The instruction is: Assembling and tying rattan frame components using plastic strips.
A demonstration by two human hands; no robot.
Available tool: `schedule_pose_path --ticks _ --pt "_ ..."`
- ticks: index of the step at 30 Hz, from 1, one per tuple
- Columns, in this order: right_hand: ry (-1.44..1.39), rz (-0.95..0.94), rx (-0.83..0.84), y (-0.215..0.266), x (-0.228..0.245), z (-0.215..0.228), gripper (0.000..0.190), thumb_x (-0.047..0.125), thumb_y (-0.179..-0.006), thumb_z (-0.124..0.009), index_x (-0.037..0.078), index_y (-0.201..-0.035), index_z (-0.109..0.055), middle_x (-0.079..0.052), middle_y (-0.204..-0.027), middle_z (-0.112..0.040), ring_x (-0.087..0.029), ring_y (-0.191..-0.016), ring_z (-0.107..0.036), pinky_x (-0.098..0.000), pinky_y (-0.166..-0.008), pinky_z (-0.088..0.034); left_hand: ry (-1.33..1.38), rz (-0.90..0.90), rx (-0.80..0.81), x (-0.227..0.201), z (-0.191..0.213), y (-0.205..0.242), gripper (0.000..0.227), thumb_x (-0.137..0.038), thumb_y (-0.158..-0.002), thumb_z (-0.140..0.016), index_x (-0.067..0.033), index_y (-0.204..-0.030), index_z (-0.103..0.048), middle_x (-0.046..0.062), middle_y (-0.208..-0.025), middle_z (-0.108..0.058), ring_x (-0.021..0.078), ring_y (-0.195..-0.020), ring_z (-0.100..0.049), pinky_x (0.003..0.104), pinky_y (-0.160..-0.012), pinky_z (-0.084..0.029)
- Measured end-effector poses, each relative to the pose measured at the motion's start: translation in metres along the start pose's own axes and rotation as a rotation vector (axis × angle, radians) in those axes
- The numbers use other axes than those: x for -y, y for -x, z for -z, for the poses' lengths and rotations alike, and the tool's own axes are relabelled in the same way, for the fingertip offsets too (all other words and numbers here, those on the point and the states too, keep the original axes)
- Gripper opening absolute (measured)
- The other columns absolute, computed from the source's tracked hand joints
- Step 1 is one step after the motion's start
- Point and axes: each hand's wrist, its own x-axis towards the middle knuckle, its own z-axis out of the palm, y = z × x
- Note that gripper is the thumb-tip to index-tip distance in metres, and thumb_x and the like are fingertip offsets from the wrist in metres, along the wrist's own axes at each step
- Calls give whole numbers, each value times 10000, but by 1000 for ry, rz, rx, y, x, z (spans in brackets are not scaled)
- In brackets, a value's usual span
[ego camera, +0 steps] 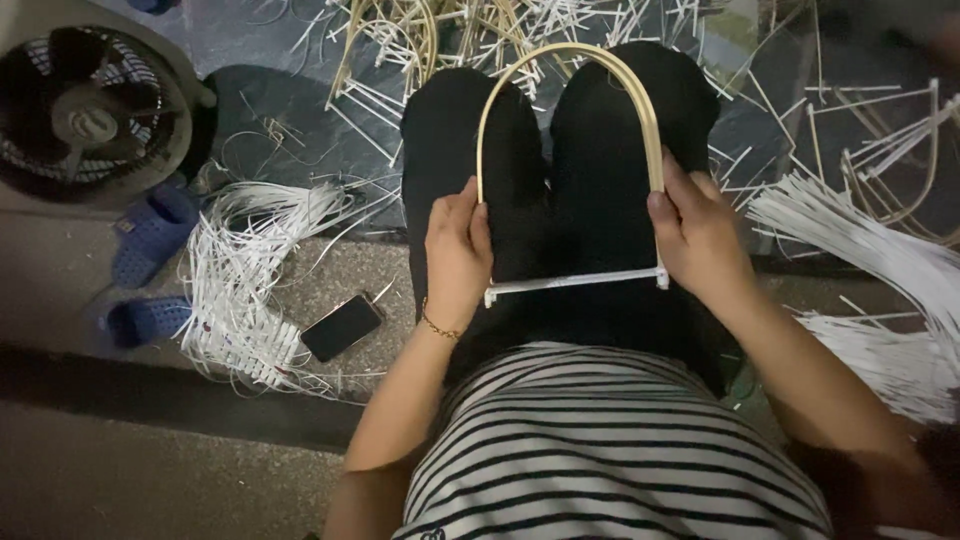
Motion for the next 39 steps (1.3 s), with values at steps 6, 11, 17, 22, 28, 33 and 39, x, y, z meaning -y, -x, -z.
schedule_pose_path --ticks 6,11,17,22,28,33,39 --pt "21 35 12 -2 -4 1 528 150 -1064 -611 122 -1574 -476 -168 -893 -551 -321 -773 -574 -454 -714 -494 -78 -49 8 -2 3 -1 281 -61 -1043 -587 2 -1307 -658 200 -1008 -619 354 -923 -647 434 -824 -536" --pt "11 -11 105 -4 -5 5 559 162 -1063 -598 102 -1588 -414 -163 -852 -537 -300 -678 -539 -436 -619 -472 -85 -21 76 -9 11 -5 317 -45 -1030 -581 -14 -1338 -650 196 -985 -618 343 -900 -645 436 -826 -532" --pt "-43 14 130 -9 -6 9 569 180 -1079 -558 125 -1617 -384 -144 -921 -581 -263 -761 -589 -423 -663 -511 -109 6 78 -13 10 -4 300 -55 -1026 -600 -6 -1316 -662 197 -980 -626 348 -894 -649 432 -804 -529" --pt "6 -27 236 -10 -12 8 569 203 -1099 -514 141 -1638 -341 -148 -884 -577 -274 -749 -586 -438 -668 -513 -107 -18 24 -9 6 -1 296 -68 -1033 -602 -8 -1320 -644 196 -1029 -632 345 -932 -661 423 -828 -543" --pt "99 37 227 -7 -10 14 564 221 -1101 -551 118 -1623 -362 -171 -916 -585 -285 -725 -589 -442 -626 -503 -96 29 56 -6 6 1 303 -65 -1023 -609 -9 -1317 -657 189 -976 -628 343 -883 -649 427 -797 -540" --pt "105 33 217 -9 -5 16 586 207 -1087 -559 112 -1635 -373 -198 -957 -589 -282 -725 -597 -431 -617 -510 -76 35 30 0 0 5 297 -76 -1017 -634 -27 -1309 -660 170 -989 -641 304 -856 -669 398 -754 -553" --pt "166 95 125 -4 1 16 573 216 -1103 -616 125 -1630 -412 -211 -1003 -610 -297 -797 -616 -435 -686 -532 -74 47 8 2 -3 9 313 -77 -1005 -659 -40 -1315 -674 161 -987 -647 297 -853 -675 395 -767 -556"
